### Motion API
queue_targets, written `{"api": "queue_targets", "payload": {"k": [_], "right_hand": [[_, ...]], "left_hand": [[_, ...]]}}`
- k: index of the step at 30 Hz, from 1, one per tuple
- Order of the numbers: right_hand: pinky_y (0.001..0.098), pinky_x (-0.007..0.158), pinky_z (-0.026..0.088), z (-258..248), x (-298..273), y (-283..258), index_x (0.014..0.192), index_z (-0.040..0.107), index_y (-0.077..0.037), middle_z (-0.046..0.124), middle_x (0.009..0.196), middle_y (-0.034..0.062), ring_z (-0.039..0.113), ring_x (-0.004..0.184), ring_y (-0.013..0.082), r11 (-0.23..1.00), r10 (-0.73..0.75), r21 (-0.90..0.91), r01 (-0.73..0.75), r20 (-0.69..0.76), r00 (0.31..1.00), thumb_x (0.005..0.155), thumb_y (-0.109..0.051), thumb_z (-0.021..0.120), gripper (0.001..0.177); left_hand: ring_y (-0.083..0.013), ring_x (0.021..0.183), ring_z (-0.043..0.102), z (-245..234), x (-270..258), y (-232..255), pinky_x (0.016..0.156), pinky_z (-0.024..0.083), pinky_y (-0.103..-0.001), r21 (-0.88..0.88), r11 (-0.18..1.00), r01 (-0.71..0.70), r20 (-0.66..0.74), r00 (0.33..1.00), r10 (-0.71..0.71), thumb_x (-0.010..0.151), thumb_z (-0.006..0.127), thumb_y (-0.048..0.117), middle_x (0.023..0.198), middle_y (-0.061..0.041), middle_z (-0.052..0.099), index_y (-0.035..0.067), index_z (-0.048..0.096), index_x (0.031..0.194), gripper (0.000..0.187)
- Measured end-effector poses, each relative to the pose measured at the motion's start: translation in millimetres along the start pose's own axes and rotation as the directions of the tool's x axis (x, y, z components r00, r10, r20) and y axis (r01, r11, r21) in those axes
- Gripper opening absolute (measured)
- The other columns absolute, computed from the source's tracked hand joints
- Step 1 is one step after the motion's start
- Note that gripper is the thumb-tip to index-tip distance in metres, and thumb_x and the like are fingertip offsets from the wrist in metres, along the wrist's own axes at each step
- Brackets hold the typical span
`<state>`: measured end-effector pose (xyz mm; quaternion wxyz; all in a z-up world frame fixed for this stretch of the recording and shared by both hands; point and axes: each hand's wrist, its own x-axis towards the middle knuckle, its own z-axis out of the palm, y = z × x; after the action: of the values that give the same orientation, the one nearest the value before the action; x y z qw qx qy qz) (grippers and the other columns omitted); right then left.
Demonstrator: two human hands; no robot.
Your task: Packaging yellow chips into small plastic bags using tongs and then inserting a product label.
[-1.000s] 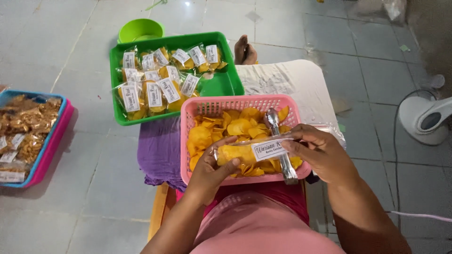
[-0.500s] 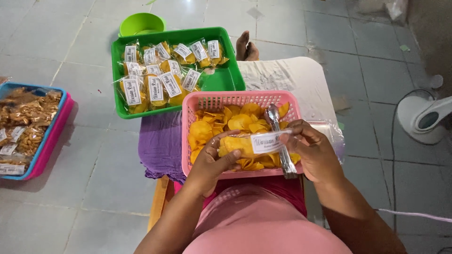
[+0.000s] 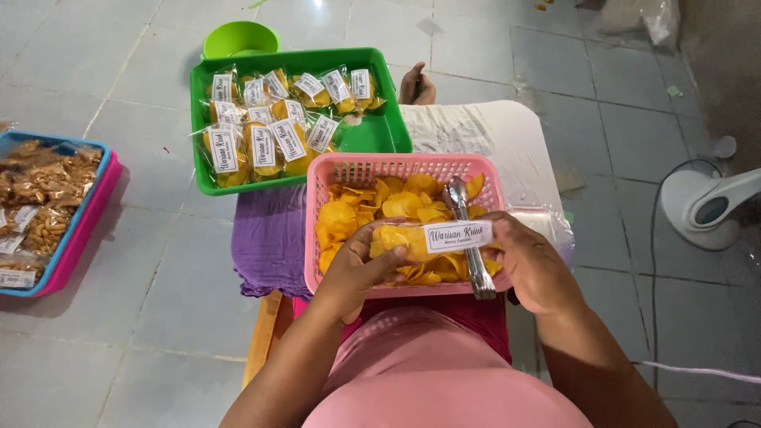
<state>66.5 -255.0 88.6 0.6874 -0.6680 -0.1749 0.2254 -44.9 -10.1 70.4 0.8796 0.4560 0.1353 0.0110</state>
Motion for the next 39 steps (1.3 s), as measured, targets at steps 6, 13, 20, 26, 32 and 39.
{"api": "queue_targets", "payload": {"k": [6,13,20,26,32,39], "right_hand": [[0.0429,0.084,0.045,11,-1,-1,0.109,0.071,-0.001,0.057,0.111,0.0116,0.056,0.104,0.0239,0.980,-0.157,-0.116,0.159,0.027,0.987,0.088,-0.004,0.077,0.022],[0.0350,0.081,0.048,19,5,-1,0.098,0.075,-0.002,0.055,0.107,0.0106,0.057,0.100,0.0196,0.972,-0.212,-0.113,0.205,-0.056,0.976,0.092,-0.005,0.077,0.006],[0.0371,0.089,0.051,23,12,-8,0.086,0.068,-0.001,0.064,0.100,0.0128,0.063,0.102,0.0197,0.962,-0.250,-0.126,0.240,-0.066,0.966,0.091,-0.002,0.078,0.011],[0.0320,0.080,0.058,23,32,-28,0.116,0.066,0.001,0.065,0.092,0.0101,0.062,0.085,0.0134,0.984,-0.166,-0.083,0.156,-0.134,0.977,0.081,-0.003,0.085,0.040],[0.0293,0.077,0.062,27,50,-41,0.097,0.068,-0.001,0.072,0.090,0.0102,0.071,0.089,0.0154,0.958,-0.170,-0.250,0.138,-0.111,0.979,0.087,-0.005,0.078,0.015],[0.0281,0.070,0.065,29,47,-72,0.091,0.076,-0.005,0.075,0.090,0.0070,0.071,0.089,0.0163,0.938,-0.175,-0.341,0.061,-0.314,0.933,0.084,-0.004,0.079,0.008]], "left_hand": [[-0.0239,0.090,0.076,6,2,-1,0.072,0.067,-0.033,0.033,0.999,0.024,-0.006,1.000,-0.024,0.090,0.077,0.008,0.105,-0.014,0.073,0.002,0.061,0.142,0.055],[-0.0223,0.094,0.076,8,6,-3,0.076,0.067,-0.035,0.014,1.000,0.018,0.011,1.000,-0.018,0.091,0.075,0.008,0.109,-0.012,0.073,0.005,0.058,0.145,0.057],[-0.0227,0.101,0.074,10,13,3,0.087,0.064,-0.042,-0.065,0.998,0.014,0.037,0.999,-0.011,0.100,0.059,0.028,0.116,-0.018,0.073,0.006,0.054,0.150,0.054],[-0.0236,0.103,0.075,12,23,21,0.091,0.063,-0.044,-0.083,0.996,0.013,0.050,0.999,-0.008,0.098,0.059,0.028,0.121,-0.017,0.073,0.006,0.053,0.150,0.057],[-0.0277,0.115,0.071,2,47,50,0.096,0.060,-0.043,-0.126,0.986,0.110,0.139,0.986,-0.092,0.092,0.065,0.027,0.141,-0.016,0.065,0.009,0.050,0.148,0.061],[-0.0273,0.117,0.069,11,83,90,0.093,0.062,-0.042,0.009,0.938,0.348,0.267,0.903,-0.337,0.090,0.065,0.018,0.138,-0.012,0.066,0.010,0.053,0.149,0.060]]}}
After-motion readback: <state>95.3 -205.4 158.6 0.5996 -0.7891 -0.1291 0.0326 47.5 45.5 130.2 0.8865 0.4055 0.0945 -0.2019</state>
